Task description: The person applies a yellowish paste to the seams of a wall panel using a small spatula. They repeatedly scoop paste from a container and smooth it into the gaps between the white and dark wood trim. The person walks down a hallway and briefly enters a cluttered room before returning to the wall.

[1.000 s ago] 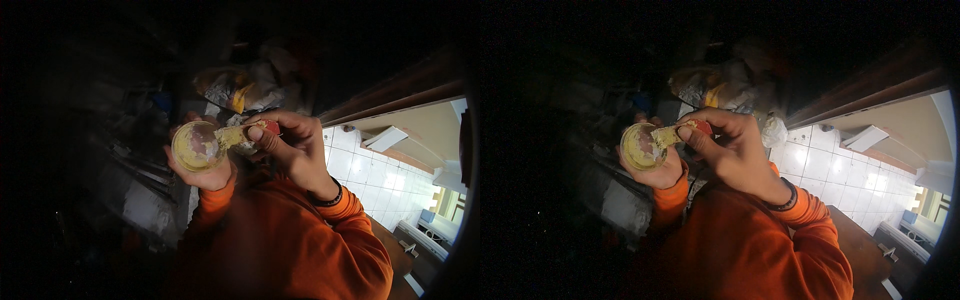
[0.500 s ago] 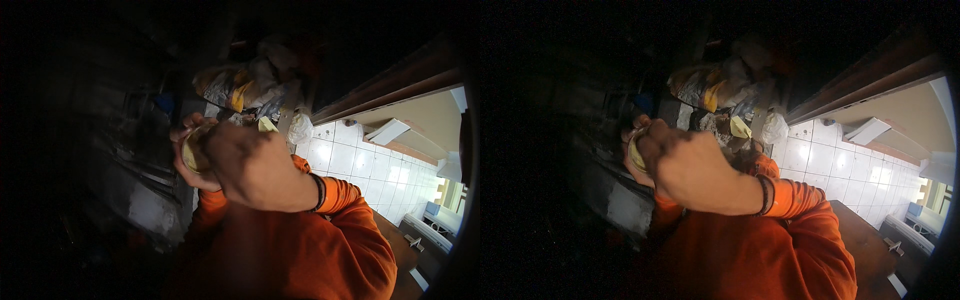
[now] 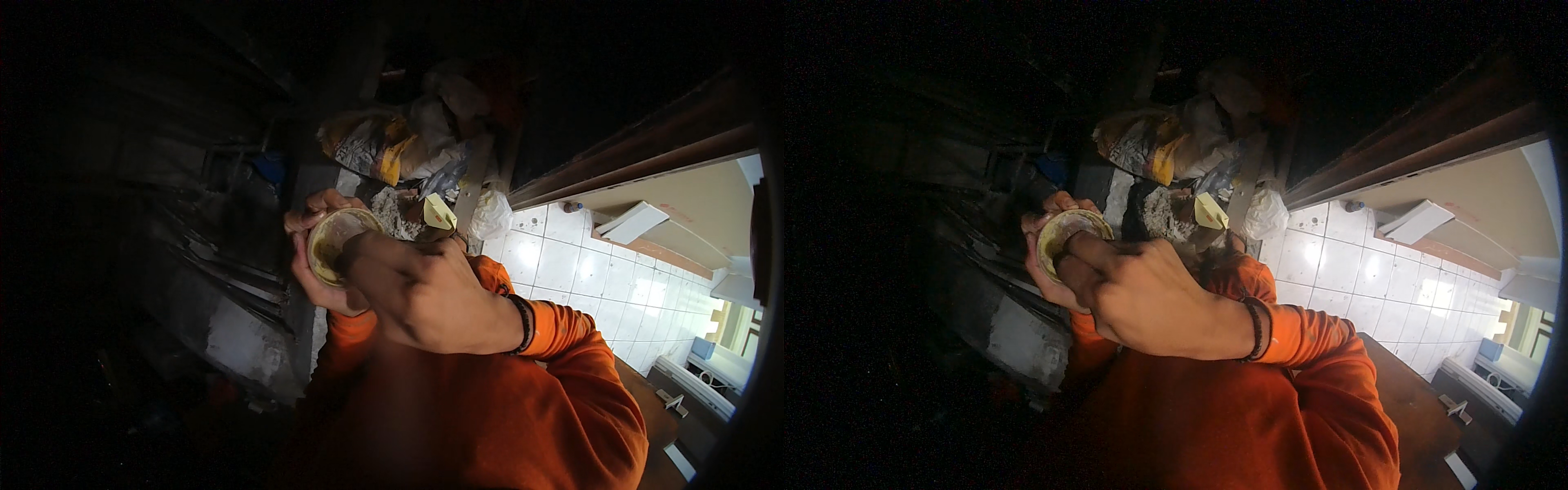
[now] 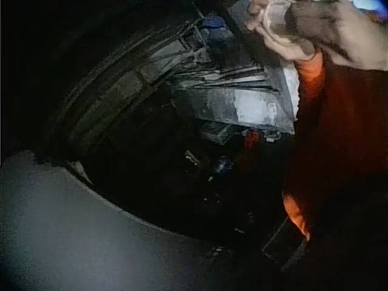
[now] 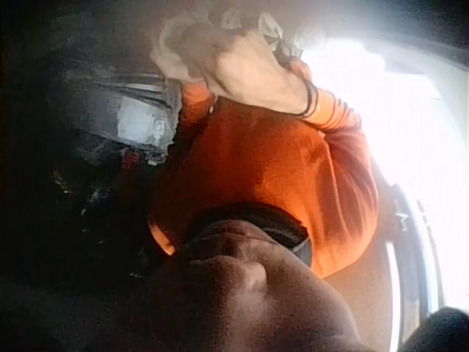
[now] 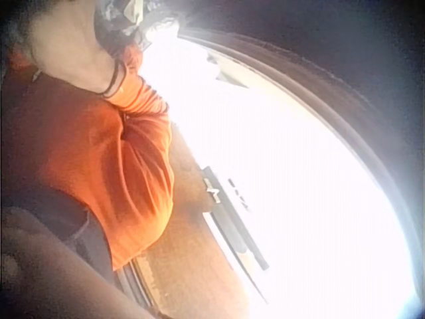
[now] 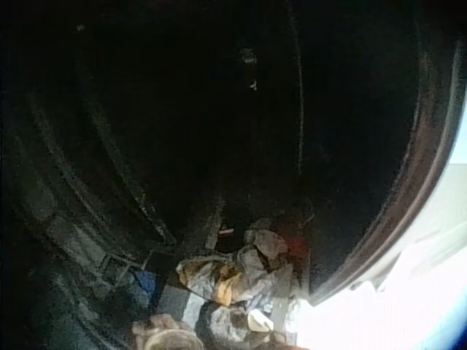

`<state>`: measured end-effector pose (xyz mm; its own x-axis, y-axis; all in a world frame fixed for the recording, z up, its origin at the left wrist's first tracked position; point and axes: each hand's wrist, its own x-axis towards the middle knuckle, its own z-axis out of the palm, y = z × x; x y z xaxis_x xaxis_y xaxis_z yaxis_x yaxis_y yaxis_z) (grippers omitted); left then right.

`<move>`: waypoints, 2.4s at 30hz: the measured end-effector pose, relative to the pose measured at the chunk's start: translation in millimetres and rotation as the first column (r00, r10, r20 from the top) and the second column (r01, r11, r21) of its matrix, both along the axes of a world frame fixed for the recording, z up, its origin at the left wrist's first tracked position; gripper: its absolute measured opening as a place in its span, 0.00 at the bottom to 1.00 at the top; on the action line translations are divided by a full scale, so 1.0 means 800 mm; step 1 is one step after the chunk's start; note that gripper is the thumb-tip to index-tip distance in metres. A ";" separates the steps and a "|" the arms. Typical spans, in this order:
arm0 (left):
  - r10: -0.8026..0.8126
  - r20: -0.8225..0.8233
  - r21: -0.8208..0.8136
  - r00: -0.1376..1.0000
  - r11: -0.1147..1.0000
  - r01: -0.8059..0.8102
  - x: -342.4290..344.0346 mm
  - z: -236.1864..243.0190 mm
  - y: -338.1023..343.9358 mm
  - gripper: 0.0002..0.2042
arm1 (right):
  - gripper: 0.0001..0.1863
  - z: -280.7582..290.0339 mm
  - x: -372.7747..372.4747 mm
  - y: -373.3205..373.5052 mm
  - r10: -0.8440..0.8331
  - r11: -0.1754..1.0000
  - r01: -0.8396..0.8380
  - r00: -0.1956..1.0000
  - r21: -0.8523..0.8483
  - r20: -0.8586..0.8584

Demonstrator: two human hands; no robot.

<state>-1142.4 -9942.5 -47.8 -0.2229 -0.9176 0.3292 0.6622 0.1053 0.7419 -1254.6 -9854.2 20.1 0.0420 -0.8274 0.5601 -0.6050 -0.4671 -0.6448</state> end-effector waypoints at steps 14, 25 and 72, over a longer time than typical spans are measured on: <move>-0.020 -0.108 0.026 0.994 0.999 0.023 -0.007 -0.010 0.000 0.18 | 0.19 -0.004 -0.008 0.007 0.127 0.989 -0.118 0.986 0.086 -0.112; 0.094 0.023 0.291 0.995 0.952 -0.097 0.004 -0.061 -0.011 0.22 | 0.09 -0.058 -0.048 -0.013 -0.176 0.963 -0.003 0.753 0.270 0.634; -0.736 0.392 0.859 0.552 0.508 0.067 -0.317 -0.809 -0.290 0.21 | 0.14 -0.920 -0.285 -0.286 -0.602 0.470 0.463 0.791 0.751 -0.110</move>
<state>-1396.1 -10174.8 -695.3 -0.4581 -0.4493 -0.7670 -0.2436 -0.7663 0.5944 -1482.8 -10083.2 -715.7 -0.5742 -0.7757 -0.2619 -0.4363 0.5606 -0.7039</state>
